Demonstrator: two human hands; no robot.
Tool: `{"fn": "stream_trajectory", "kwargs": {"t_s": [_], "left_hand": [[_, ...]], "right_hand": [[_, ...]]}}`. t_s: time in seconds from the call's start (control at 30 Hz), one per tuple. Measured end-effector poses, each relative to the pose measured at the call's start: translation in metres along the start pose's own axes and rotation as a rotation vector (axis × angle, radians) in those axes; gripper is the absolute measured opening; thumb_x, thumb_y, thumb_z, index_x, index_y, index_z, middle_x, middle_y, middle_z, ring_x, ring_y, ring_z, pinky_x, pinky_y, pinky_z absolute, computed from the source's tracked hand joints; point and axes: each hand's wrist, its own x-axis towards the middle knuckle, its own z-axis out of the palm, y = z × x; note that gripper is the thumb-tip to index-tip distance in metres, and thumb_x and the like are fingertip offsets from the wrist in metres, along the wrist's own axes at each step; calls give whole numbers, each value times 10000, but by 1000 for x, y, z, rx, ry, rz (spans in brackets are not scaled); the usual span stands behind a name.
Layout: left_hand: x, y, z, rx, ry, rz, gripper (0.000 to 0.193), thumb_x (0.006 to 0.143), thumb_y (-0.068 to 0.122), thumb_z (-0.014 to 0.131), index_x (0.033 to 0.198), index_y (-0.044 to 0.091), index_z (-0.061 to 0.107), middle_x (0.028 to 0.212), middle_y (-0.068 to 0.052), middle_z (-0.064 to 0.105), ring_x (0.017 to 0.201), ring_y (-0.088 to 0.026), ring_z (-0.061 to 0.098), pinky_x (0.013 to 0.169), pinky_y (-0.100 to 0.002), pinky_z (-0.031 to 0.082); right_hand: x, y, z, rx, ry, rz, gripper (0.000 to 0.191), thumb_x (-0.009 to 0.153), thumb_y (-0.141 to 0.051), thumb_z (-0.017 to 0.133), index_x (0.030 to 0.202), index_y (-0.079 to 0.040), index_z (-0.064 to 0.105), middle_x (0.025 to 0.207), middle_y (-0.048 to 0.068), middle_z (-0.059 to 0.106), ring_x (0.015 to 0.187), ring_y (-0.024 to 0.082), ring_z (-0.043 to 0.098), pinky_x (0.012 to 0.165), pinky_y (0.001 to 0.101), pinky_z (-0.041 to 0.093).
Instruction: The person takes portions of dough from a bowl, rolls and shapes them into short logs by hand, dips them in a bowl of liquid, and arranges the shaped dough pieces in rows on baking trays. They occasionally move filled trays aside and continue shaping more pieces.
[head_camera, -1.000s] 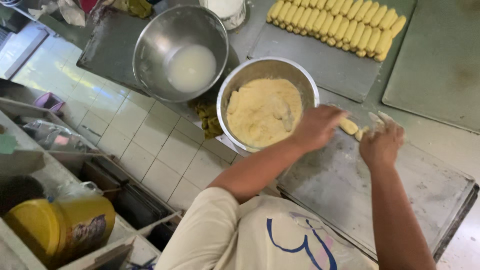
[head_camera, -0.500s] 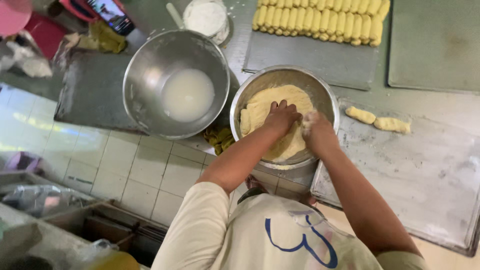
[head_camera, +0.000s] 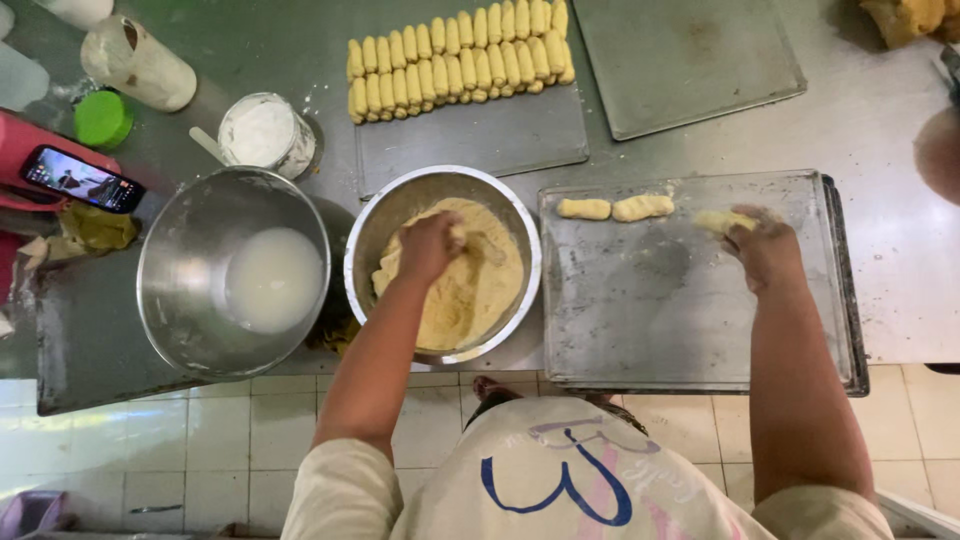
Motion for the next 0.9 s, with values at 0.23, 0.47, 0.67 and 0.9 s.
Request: {"fn": "stream_trajectory", "kwargs": {"t_s": [0.23, 0.47, 0.67, 0.9], "left_hand": [[-17, 43, -22, -675, 214, -81, 337, 932, 64, 747, 1248, 135, 653, 1068, 21, 653, 892, -74, 598, 810, -273, 540], [17, 177, 111, -956, -115, -74, 342, 925, 12, 733, 1245, 93, 647, 1104, -25, 646, 891, -121, 577, 758, -296, 509], [53, 318, 227, -778, -129, -69, 295, 926, 195, 773, 1199, 136, 678, 1032, -7, 702, 932, -136, 663, 861, -318, 555], [67, 321, 226, 298, 19, 367, 167, 887, 236, 692, 1054, 237, 699, 1155, 49, 658, 1179, -199, 541, 1002, -483, 331]], "right_hand": [[49, -7, 25, -738, -27, -276, 339, 911, -132, 723, 1239, -48, 712, 1110, 218, 714, 1000, 350, 688, 877, 456, 545], [18, 10, 12, 96, -638, -182, 444, 932, -65, 550, 1369, -110, 615, 1311, 103, 636, 1082, 269, 645, 942, 409, 536], [42, 5, -60, 605, -702, 50, 444, 1013, -118, 622, 1415, 48, 532, 1255, 153, 669, 1054, 233, 672, 914, 365, 546], [103, -14, -87, -412, -271, 145, 438, 1004, -317, 652, 1267, 33, 653, 1141, 232, 707, 909, 293, 662, 789, 412, 519]]}}
